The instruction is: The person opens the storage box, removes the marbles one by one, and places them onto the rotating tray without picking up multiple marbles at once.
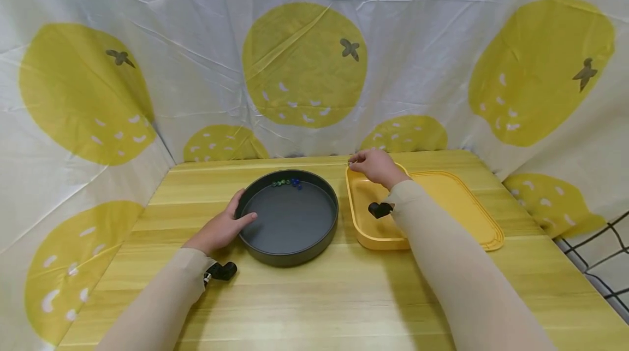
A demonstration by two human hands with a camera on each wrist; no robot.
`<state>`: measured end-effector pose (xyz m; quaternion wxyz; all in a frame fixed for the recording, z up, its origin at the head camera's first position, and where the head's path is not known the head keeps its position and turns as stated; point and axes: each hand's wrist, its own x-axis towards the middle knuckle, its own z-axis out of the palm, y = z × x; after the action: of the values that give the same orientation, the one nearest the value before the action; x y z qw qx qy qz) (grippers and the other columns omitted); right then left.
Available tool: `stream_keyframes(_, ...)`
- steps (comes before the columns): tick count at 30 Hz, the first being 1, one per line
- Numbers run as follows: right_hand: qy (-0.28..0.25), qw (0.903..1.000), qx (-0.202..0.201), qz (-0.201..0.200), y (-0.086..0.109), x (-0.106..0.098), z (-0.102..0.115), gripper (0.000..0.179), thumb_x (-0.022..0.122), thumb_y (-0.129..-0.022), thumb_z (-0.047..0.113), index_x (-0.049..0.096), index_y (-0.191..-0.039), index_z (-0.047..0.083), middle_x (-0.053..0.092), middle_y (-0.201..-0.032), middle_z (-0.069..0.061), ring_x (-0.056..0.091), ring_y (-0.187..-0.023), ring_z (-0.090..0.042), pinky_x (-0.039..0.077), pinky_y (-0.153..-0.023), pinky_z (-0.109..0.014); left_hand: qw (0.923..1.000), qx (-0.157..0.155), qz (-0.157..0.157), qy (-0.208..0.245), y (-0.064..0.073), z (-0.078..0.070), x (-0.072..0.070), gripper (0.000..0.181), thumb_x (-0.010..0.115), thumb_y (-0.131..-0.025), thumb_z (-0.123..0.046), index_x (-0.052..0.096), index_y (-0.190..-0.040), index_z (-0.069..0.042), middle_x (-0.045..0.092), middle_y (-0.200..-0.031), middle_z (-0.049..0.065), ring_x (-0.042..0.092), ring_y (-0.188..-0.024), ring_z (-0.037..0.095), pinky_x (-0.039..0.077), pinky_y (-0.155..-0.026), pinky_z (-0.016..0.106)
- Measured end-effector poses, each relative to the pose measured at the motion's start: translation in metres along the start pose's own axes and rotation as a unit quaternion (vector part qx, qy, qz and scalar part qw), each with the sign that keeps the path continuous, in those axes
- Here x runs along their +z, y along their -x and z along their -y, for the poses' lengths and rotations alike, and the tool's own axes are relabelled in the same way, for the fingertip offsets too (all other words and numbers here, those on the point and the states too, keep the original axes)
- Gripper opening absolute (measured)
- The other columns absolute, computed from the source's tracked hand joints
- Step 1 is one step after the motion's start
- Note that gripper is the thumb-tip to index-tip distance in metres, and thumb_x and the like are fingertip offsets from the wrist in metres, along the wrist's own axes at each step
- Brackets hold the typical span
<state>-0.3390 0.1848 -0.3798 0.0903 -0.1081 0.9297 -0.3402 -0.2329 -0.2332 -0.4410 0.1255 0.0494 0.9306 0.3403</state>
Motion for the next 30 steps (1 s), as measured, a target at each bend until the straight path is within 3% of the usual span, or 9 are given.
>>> stream_keyframes(5, -0.056, 0.9984, -0.008, 0.007, 0.0, 0.005, 0.019, 0.037, 0.063, -0.107, 0.028, 0.069, -0.139, 0.011, 0.068, -0.139, -0.015, 0.064, -0.124, -0.04, 0.056, -0.095, -0.046, 1.0, 0.0, 0.001, 0.001, 0.0, 0.0, 0.0, 0.092, 0.052, -0.104, -0.062, 0.0, -0.171, -0.026, 0.025, -0.171, 0.028, 0.04, -0.149, 0.054, 0.034, -0.119, 0.068)
stream_keyframes(13, -0.084, 0.9957, -0.03, 0.026, -0.003, 0.023, 0.051, 0.035, 0.065, -0.106, 0.028, 0.071, -0.137, 0.014, 0.065, -0.142, -0.012, 0.064, -0.126, -0.035, 0.056, -0.1, -0.048, 1.0, 0.001, 0.0, 0.004, 0.002, -0.001, 0.0, 0.092, 0.051, -0.105, -0.062, 0.0, -0.171, -0.026, 0.024, -0.172, 0.027, 0.039, -0.15, 0.054, 0.033, -0.12, 0.068)
stream_keyframes(17, -0.08, 0.9951, -0.046, 0.036, -0.005, 0.034, 0.067, 0.035, 0.066, -0.105, 0.03, 0.072, -0.136, 0.015, 0.068, -0.137, -0.01, 0.065, -0.122, -0.036, 0.056, -0.093, -0.042, 1.0, -0.002, -0.001, 0.003, 0.001, -0.001, 0.0, 0.092, 0.052, -0.104, -0.063, 0.0, -0.171, -0.026, 0.025, -0.171, 0.027, 0.039, -0.15, 0.054, 0.033, -0.12, 0.068)
stream_keyframes(22, -0.057, 0.9945, -0.082, 0.034, -0.007, 0.047, 0.084, 0.032, 0.069, -0.103, 0.028, 0.075, -0.131, 0.014, 0.075, -0.122, -0.008, 0.068, -0.105, -0.03, 0.053, -0.081, -0.032, 1.0, 0.0, 0.002, 0.007, 0.0, 0.0, 0.001, 0.093, 0.052, -0.104, -0.064, 0.0, -0.171, -0.027, 0.021, -0.173, 0.026, 0.037, -0.151, 0.053, 0.032, -0.12, 0.068)
stream_keyframes(25, -0.038, 0.9933, -0.098, 0.049, -0.007, 0.05, 0.089, 0.036, 0.071, -0.102, 0.028, 0.073, -0.137, 0.015, 0.077, -0.121, -0.008, 0.068, -0.1, -0.028, 0.051, -0.078, -0.03, 1.0, 0.0, 0.0, 0.006, 0.0, 0.001, 0.001, 0.094, 0.052, -0.103, -0.065, -0.001, -0.171, -0.027, 0.021, -0.173, 0.026, 0.037, -0.151, 0.053, 0.032, -0.12, 0.068)
stream_keyframes(27, -0.016, 0.9932, -0.1, 0.057, -0.006, 0.049, 0.087, 0.041, 0.069, -0.103, 0.03, 0.069, -0.142, 0.015, 0.076, -0.123, -0.01, 0.067, -0.096, -0.03, 0.051, -0.076, -0.033, 1.0, -0.001, 0.0, 0.004, 0.0, 0.0, 0.001, 0.094, 0.052, -0.103, -0.065, -0.001, -0.171, -0.026, 0.021, -0.173, 0.027, 0.037, -0.151, 0.054, 0.033, -0.12, 0.068)
stream_keyframes(30, 0.037, 0.9943, -0.087, 0.048, -0.004, 0.037, 0.07, 0.044, 0.064, -0.106, 0.03, 0.064, -0.148, 0.014, 0.072, -0.131, -0.015, 0.069, -0.105, -0.032, 0.054, -0.082, -0.038, 1.0, -0.001, 0.001, 0.005, 0.001, -0.001, 0.001, 0.093, 0.052, -0.104, -0.064, -0.001, -0.171, -0.027, 0.02, -0.173, 0.027, 0.037, -0.15, 0.054, 0.033, -0.12, 0.069)
